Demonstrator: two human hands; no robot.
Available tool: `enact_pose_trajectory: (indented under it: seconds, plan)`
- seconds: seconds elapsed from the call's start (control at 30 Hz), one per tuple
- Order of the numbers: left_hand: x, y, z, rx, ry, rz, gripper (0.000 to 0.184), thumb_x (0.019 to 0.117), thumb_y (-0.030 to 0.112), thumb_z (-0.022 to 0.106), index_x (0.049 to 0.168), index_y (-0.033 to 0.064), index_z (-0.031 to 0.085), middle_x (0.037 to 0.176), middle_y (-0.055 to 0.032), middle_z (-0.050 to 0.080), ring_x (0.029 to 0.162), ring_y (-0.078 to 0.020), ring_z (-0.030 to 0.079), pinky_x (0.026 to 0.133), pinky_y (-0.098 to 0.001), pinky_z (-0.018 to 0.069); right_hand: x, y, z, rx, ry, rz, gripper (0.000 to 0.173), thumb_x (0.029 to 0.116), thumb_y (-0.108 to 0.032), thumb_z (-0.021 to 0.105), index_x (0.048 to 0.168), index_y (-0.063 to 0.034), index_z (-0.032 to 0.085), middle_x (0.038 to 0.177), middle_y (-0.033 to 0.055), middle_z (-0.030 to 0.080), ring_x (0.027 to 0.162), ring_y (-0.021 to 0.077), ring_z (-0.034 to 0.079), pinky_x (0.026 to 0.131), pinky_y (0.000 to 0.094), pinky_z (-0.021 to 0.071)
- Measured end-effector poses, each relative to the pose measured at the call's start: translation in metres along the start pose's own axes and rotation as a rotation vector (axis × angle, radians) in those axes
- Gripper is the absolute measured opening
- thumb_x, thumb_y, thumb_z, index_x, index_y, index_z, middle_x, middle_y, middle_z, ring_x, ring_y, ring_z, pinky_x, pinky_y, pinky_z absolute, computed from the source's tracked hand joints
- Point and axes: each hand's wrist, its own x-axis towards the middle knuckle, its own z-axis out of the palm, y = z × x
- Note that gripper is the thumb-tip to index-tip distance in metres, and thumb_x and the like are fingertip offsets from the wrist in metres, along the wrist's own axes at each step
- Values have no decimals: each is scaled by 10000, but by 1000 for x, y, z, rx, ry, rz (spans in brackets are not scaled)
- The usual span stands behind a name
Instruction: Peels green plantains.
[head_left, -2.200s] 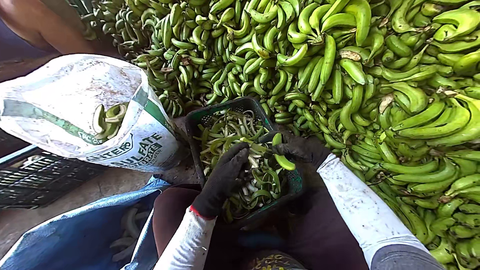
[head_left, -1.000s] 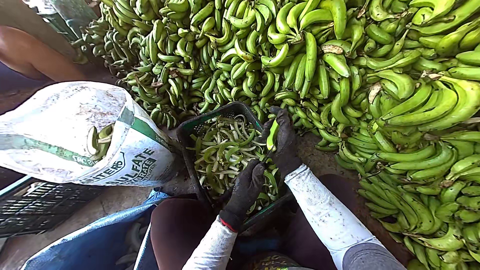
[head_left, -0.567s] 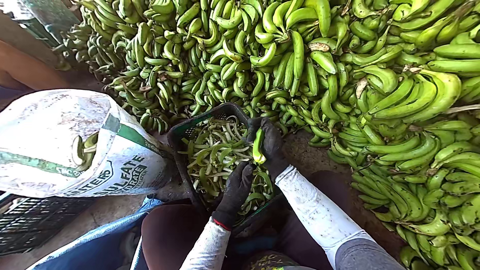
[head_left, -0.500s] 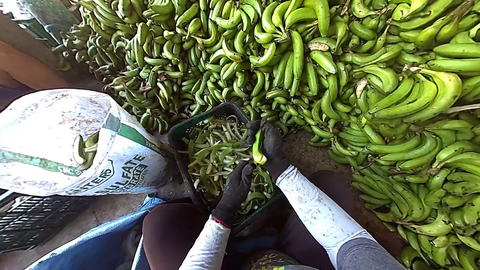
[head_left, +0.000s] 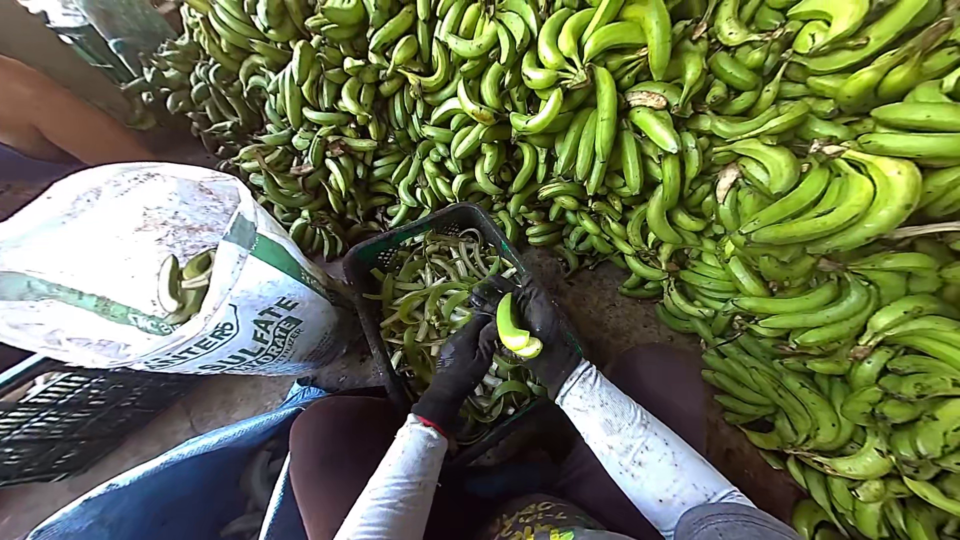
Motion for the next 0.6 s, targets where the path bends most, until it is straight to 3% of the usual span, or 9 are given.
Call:
enact_pose_trajectory:
  seconds: [0.13, 0.23, 0.27, 0.33, 0.4, 0.43, 0.47, 0.53, 0.6]
  plan:
    - [4, 4, -42, 338, -37, 78, 476, 1089, 429, 388, 1124, 68, 695, 959, -163, 709, 908, -358, 709, 787, -585, 554, 3, 9, -29, -381, -203, -79, 322, 1113, -218, 353, 1178, -15, 595, 947, 62, 649, 850, 107, 644, 780, 274, 565]
    - [9, -7, -65, 493, -74, 205, 346, 1054, 345, 487, 1095, 75, 700, 951, -165, 698, 873, -380, 708, 727, -585, 554, -8, 10, -10, -454, -204, 338, 224, 1078, -217, 389, 1032, -76, 557, 785, 46, 640, 640, 146, 636, 601, 324, 569]
    - [12, -13, -74, 497, -110, 167, 321, 1057, 335, 504, 1102, 80, 694, 967, -162, 699, 883, -380, 707, 732, -589, 551, -12, 9, -4, -499, -258, 433, 245, 1085, -238, 356, 1031, -86, 539, 773, 44, 649, 586, 151, 629, 557, 338, 578]
    - [18, -32, -95, 407, -116, -180, 428, 1094, 428, 427, 1190, 76, 651, 1044, -203, 701, 969, -427, 688, 800, -663, 526, -21, 10, 2, -647, -396, 563, 267, 1079, -267, 368, 1057, -90, 566, 764, 30, 637, 529, 138, 594, 502, 332, 568]
    - [21, -56, -118, 277, 42, -465, 585, 1087, 541, 328, 1290, 59, 591, 1108, -265, 676, 1041, -486, 654, 856, -716, 489, -29, 11, 21, -899, -465, 639, 208, 1063, -282, 446, 1125, -106, 538, 765, 28, 612, 526, 135, 574, 482, 324, 544]
    - [17, -57, -125, 212, 97, -530, 606, 1084, 550, 320, 1328, 60, 582, 1143, -273, 669, 1070, -486, 647, 881, -713, 488, -26, 11, 32, -1009, -467, 647, 243, 1062, -284, 480, 1226, -106, 496, 796, 41, 605, 549, 145, 581, 490, 323, 541]
    - [10, -51, -129, 151, 109, -563, 590, 1087, 530, 339, 1336, 54, 583, 1161, -278, 661, 1085, -482, 640, 899, -706, 483, -19, 12, 48, -1110, -451, 612, 294, 1063, -276, 502, 1292, -97, 461, 809, 49, 606, 558, 149, 589, 493, 317, 539]
    - [5, -44, -126, 97, 17, -607, 513, 1078, 483, 417, 1266, 56, 632, 1159, -256, 674, 1103, -449, 645, 921, -682, 482, 10, 15, 91, -1226, -442, 444, 288, 1078, -255, 490, 1286, -56, 469, 781, 53, 604, 523, 142, 579, 477, 301, 529]
    - [9, -44, -114, 101, -136, -615, 511, 1056, 486, 448, 1252, 64, 660, 1216, -230, 674, 1175, -420, 632, 966, -674, 470, 35, 11, 146, -1209, -540, 267, 297, 1108, -249, 409, 1309, -43, 479, 834, 58, 615, 589, 132, 588, 551, 302, 535]
